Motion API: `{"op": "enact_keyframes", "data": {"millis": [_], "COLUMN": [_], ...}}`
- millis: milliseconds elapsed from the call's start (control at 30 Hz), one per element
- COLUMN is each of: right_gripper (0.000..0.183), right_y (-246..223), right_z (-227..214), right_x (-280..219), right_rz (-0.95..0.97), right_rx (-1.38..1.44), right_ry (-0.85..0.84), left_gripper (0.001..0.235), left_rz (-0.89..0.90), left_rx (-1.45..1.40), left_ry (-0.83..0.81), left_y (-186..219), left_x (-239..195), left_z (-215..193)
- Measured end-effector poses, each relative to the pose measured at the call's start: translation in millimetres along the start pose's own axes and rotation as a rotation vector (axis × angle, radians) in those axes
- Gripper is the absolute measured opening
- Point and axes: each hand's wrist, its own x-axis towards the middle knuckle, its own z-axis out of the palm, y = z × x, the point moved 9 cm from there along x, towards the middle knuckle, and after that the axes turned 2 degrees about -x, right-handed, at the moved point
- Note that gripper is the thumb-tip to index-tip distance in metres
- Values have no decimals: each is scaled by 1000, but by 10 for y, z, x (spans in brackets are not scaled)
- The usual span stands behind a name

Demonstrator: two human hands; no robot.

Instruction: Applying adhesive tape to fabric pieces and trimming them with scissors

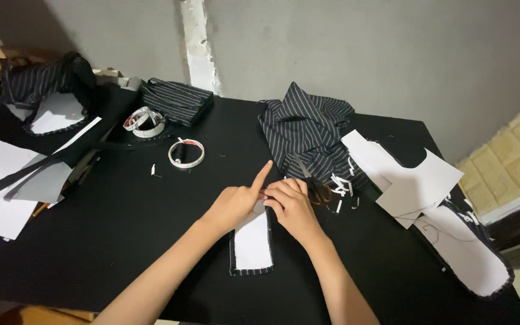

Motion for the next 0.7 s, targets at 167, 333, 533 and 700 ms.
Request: {"op": "enact_keyframes", "data": {"millis": [167,333,533,700], "right_gripper": [5,11,10,13], "right_y": [22,37,245,316], "right_z": [-23,-158,-569,-752], "right_x": [-9,46,12,-17], "right_rz": [12,39,174,476], "right_rx": [69,123,7,146], "right_ry": [20,26,279,369], "left_gripper": [76,61,65,77], "left_rz": [31,33,-131,-247], "left_rx": [-159,-464,-117,-19], "left_ry": [9,50,74,-7], "left_y": [146,-88,-432,-601], "left_x": [-114,-38,-102,-153], "left_z": [-191,-26,68,179]}}
